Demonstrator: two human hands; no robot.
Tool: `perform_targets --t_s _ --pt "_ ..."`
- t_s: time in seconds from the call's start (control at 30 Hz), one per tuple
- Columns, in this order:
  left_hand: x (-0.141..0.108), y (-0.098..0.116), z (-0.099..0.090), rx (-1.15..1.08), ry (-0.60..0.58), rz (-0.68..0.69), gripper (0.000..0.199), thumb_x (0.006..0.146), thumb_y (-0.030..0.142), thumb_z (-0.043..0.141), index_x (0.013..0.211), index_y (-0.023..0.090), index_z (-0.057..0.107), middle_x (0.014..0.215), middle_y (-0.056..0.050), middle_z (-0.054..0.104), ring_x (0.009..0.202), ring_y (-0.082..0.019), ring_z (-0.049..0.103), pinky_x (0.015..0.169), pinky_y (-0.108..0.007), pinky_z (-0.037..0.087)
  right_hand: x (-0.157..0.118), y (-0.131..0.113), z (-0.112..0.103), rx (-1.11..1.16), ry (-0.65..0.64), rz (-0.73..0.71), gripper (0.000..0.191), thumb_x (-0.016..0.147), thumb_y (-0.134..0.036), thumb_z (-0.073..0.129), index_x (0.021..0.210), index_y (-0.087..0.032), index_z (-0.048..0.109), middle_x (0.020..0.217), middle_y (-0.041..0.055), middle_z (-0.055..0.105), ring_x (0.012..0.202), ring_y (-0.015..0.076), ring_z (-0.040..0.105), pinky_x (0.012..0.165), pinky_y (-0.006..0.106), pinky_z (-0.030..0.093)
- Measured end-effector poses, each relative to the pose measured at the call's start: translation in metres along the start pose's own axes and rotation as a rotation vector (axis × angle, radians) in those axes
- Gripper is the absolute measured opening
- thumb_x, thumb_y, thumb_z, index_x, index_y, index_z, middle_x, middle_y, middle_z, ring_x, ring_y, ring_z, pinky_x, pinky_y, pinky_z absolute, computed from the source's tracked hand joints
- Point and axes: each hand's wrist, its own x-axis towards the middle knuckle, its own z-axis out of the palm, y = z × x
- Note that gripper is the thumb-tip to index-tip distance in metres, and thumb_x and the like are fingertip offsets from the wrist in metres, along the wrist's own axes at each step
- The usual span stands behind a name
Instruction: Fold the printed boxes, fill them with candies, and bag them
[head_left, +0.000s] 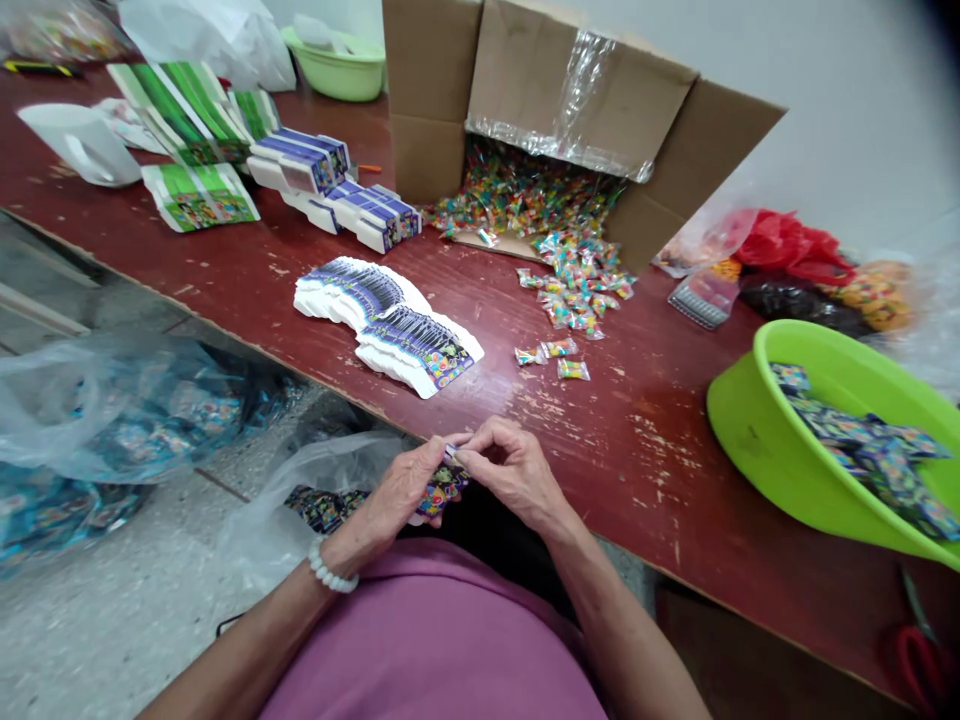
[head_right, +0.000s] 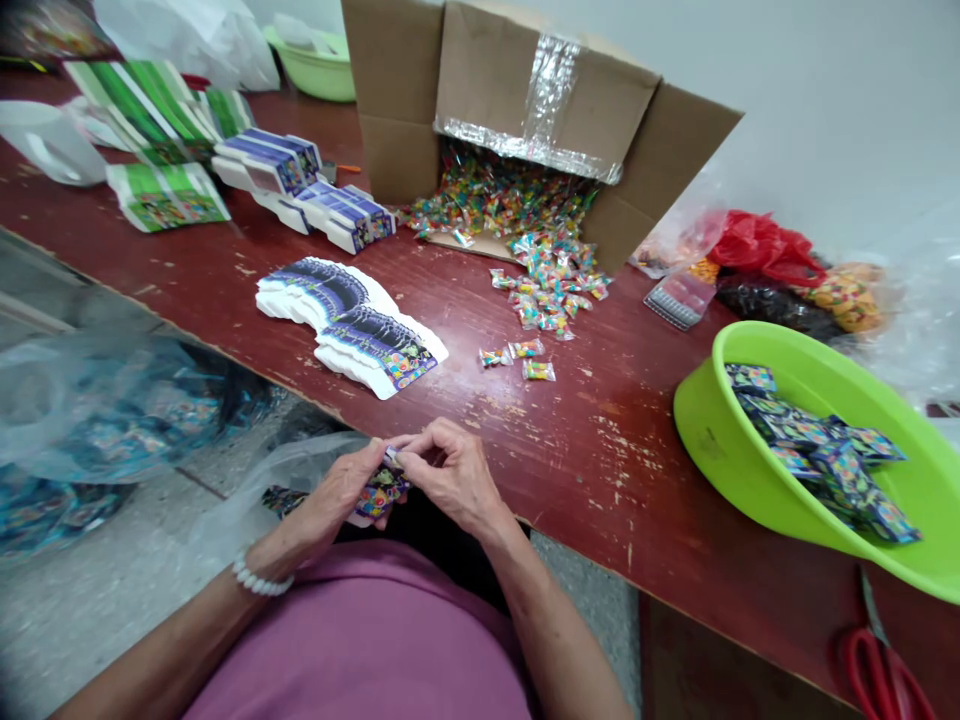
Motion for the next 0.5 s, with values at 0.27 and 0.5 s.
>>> perform_targets --t_s 0.27,0.5 --pt "0.005 -0.004 0.005 -0.153 0.077 -0.021 0.072 0.087 0.071 0.051 0.132 0.015 0.061 0.071 -0.003 0.065 0.043 -0.011 0.055 0.039 -0.021 0.044 -0.014 0.011 0.011 0.072 -0.052 -0.048 0.013 0.092 -0.035 0.065 0.100 -0.028 0.073 0.114 0.0053 0.069 0.098 0.0206 0.064 0.074 0.031 0.054" --pt "0.003 -0.011 0.003 -0.294 -0.017 -0.055 0.045 0.089 0.055 0.063 0.120 0.021 0.059 0.092 -0.004 0.069 0.063 -0.014 0.066 0.058 -0.025 0.053 0.005 0.010 -0.022 -0.328 0.056 -0.198 0.017 0.094 -0.032 0.060 0.099 -0.026 0.075 0.100 0.0054 0.070 0.095 0.0208 0.064 0.087 0.035 0.049"
